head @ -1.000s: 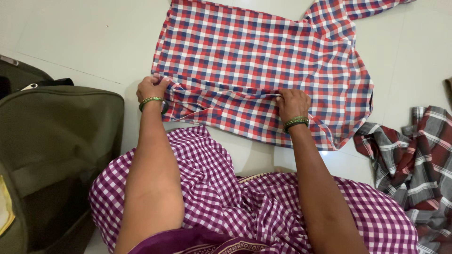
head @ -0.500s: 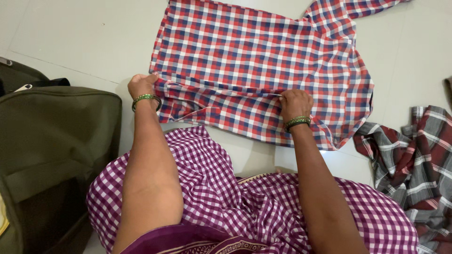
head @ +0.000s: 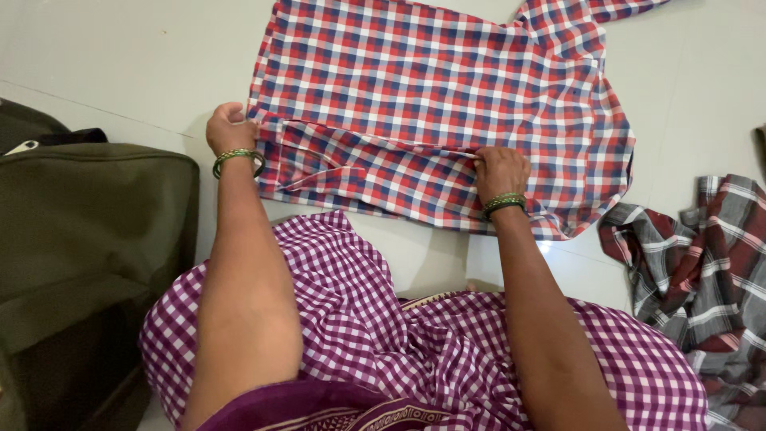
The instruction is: The person folds a red, white, and blue checkered shirt on the floor. They smooth the fabric, fold the sleeves inward, fold the bottom up, and then fold the shirt in half.
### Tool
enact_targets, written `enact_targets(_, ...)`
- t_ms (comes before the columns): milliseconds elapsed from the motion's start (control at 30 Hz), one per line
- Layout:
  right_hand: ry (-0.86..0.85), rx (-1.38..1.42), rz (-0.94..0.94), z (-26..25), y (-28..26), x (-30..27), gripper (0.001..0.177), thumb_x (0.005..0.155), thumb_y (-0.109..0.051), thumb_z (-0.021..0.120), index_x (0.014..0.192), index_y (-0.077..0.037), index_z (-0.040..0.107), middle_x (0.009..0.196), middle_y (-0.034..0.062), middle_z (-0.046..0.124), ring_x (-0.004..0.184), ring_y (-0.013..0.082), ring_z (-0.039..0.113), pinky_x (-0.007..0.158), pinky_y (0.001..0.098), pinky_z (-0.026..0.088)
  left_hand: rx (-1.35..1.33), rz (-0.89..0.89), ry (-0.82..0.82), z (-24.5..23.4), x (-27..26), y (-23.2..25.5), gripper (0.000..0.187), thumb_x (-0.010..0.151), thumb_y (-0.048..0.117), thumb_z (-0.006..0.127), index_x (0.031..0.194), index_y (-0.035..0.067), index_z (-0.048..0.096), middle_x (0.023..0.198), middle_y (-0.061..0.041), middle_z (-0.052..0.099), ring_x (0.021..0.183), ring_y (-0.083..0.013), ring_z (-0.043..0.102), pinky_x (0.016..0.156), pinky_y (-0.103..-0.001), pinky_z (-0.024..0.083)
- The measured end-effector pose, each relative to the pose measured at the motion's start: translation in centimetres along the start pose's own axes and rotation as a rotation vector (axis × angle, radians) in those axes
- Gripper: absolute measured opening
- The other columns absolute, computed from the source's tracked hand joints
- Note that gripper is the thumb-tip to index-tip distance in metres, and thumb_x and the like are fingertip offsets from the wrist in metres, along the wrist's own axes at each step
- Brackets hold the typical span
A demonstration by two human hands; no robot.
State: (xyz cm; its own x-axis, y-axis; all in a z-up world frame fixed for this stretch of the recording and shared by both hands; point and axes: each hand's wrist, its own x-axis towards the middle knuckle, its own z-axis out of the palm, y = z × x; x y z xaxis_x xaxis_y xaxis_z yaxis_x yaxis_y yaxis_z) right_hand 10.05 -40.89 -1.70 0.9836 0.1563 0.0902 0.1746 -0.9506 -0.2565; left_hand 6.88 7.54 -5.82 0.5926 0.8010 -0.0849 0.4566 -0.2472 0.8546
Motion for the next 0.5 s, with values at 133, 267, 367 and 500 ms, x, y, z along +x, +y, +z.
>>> enact_targets(133,-0.046,0.033,-0.003,-0.9,-0.4,0.3,0.021,0.092,-0.019,0.074,0.112,-0.014,0.076,0.109,0.0081,0.073,0.109,0.0287,0.063,0.100,0.0480,0.044,0.419,-0.076,-0.149,-3.7,-2.3,6.0,0.038,0.074,0.005,0.089,0.108,0.013,0.075,0.105,-0.006,0.076,0.095,-0.0216,0.075,0.081,-0.037,0.062)
enact_targets(267,0.105,0.130,-0.065,-2.1,-0.4,-0.1,0.024,0.091,-0.016,0.077,0.114,-0.011,0.074,0.113,0.0090,0.073,0.111,0.0292,0.063,0.101,0.0470,0.047,1.021,-0.049,-0.752,-6.9,-6.8,11.7,0.063,0.068,0.024,0.098,0.123,0.021,0.067,0.134,-0.010,0.060,0.125,-0.0307,0.056,0.103,-0.045,0.051)
enact_targets(367,0.074,0.187,-0.018,-3.1,-1.0,-0.8,0.020,0.091,-0.015,0.076,0.111,-0.012,0.075,0.113,0.0096,0.072,0.111,0.0299,0.062,0.101,0.0464,0.047,1.382,0.065,-0.800,-7.3,-9.7,11.7,0.079,0.073,0.034,0.096,0.138,0.025,0.053,0.150,-0.007,0.040,0.140,-0.0319,0.037,0.111,-0.057,0.037)
enact_targets(500,0.030,0.160,-0.025,-4.9,-0.8,-2.9,0.021,0.093,-0.013,0.073,0.114,-0.010,0.075,0.111,0.0135,0.072,0.113,0.0328,0.061,0.102,0.0457,0.048,1.287,0.037,-0.618,-5.4,-8.3,9.0,0.046,0.091,0.042,0.076,0.132,0.024,0.068,0.149,-0.002,0.050,0.140,-0.0294,0.045,0.113,-0.056,0.037)
